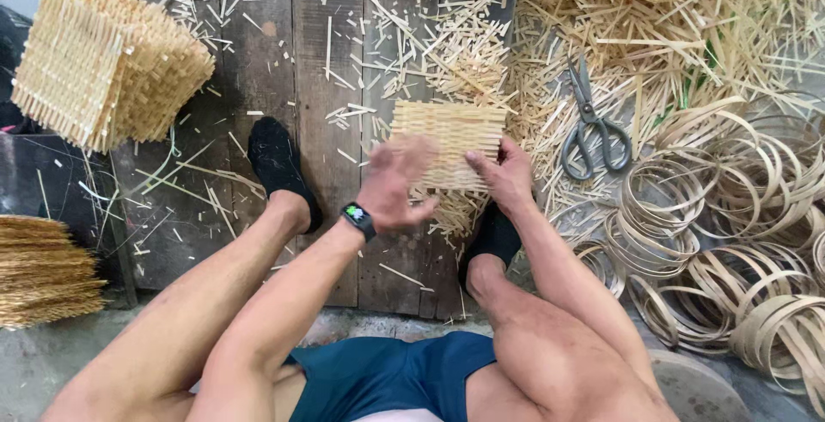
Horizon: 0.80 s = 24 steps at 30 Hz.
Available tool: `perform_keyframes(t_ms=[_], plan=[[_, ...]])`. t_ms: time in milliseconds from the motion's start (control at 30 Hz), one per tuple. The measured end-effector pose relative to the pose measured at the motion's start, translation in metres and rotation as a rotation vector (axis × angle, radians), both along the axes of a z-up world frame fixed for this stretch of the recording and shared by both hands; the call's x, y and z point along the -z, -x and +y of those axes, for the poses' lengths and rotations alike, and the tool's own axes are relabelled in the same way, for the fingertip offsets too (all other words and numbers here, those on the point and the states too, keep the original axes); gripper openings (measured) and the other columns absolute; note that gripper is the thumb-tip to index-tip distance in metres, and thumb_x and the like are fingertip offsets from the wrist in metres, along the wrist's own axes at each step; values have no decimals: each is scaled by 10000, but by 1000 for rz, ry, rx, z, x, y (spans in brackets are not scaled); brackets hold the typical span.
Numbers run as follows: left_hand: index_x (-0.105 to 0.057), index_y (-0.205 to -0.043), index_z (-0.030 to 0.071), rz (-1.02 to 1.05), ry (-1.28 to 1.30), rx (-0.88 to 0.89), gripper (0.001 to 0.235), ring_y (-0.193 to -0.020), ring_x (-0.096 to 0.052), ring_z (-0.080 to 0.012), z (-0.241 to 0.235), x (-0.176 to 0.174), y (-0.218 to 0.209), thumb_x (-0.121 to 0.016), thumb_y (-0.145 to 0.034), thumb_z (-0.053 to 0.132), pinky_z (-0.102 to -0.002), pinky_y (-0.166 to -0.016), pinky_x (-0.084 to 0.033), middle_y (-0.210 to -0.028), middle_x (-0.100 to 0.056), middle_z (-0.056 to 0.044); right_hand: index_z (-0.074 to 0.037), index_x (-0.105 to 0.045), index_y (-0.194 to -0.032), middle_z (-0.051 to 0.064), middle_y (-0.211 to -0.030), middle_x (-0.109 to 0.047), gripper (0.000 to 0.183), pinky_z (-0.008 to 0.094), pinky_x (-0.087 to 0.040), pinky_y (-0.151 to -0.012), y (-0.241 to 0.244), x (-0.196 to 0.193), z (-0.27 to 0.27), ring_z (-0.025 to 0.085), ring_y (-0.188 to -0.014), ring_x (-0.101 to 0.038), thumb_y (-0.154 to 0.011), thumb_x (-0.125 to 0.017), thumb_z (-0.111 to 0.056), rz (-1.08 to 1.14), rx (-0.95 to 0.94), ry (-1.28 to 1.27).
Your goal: The person sits on the floor and repeatedly assembles small woven bamboo bases. They place a pre-woven square mat onto a circular bamboo ring, press it down, and trim the excess mat edges using shears. The finished units are stacked to the left.
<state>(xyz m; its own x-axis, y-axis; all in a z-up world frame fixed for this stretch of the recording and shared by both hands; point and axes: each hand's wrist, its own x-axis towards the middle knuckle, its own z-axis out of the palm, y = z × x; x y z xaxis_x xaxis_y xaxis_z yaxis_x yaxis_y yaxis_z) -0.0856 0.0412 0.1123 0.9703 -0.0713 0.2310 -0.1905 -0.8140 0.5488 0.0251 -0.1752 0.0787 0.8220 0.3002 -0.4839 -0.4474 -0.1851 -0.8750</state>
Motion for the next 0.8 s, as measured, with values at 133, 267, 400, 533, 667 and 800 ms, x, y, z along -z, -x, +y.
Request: perform_keyframes(t_ms=[133, 267, 400, 533, 667, 800], plan=[[-619, -1169, -72, 688, 561, -747, 484, -998, -659, -302, 24, 36, -23, -883, -812, 120, -415, -874, -569, -1120, -691, -251, -9, -693, -1137, 77, -1043, -771, 380, 252, -601, -806, 3, 7, 3, 106, -883, -714, -825, -869, -138, -11, -11, 14], [-696, -1036, -39, 697, 1263, -680, 286, -746, -715, -156, 42, 80, -23, -836, -794, 21, -302, -669, -602, -918, -756, -119, 13, -691, -1110, 71, -1009, -771, 375, 236, -594, -786, 3, 18, 6, 84, -853, -708, -813, -874, -125, 3, 49, -66], [-695, -1028, -34, 702, 1245, -685, 264, -752, -727, -139, 50, 102, -11, -822, -796, -15, -286, -690, -609, -910, -765, -98, 15, -701, -1066, 55, -958, -773, 347, 219, -589, -740, 6, 24, 5, 66, -807, -704, -799, -880, -115, -4, 56, -47], [-687, -1059, -44, 652, 1265, -665, 306, -791, -738, -139, 51, 109, -8, -822, -784, -33, -278, -739, -620, -944, -770, -104, 12, -722, -1023, 52, -907, -764, 302, 213, -557, -687, 7, 24, 5, 57, -753, -668, -804, -893, -105, -46, 33, -3], [-666, -1112, -46, 661, 1234, -696, 363, -812, -739, -142, 50, 106, -9, -828, -789, -8, -272, -755, -614, -962, -770, -108, 4, -720, -1019, 40, -883, -761, 313, 205, -555, -668, 7, 19, 9, 49, -733, -664, -790, -902, -109, -57, 49, 13], [-656, -1154, -58, 640, 1230, -733, 428, -823, -732, -146, 48, 89, -9, -837, -770, -4, -271, -760, -605, -985, -767, -121, 18, -693, -1054, 46, -888, -755, 359, 207, -570, -675, 7, 15, 14, 53, -747, -672, -795, -901, -117, -70, 52, 11]])
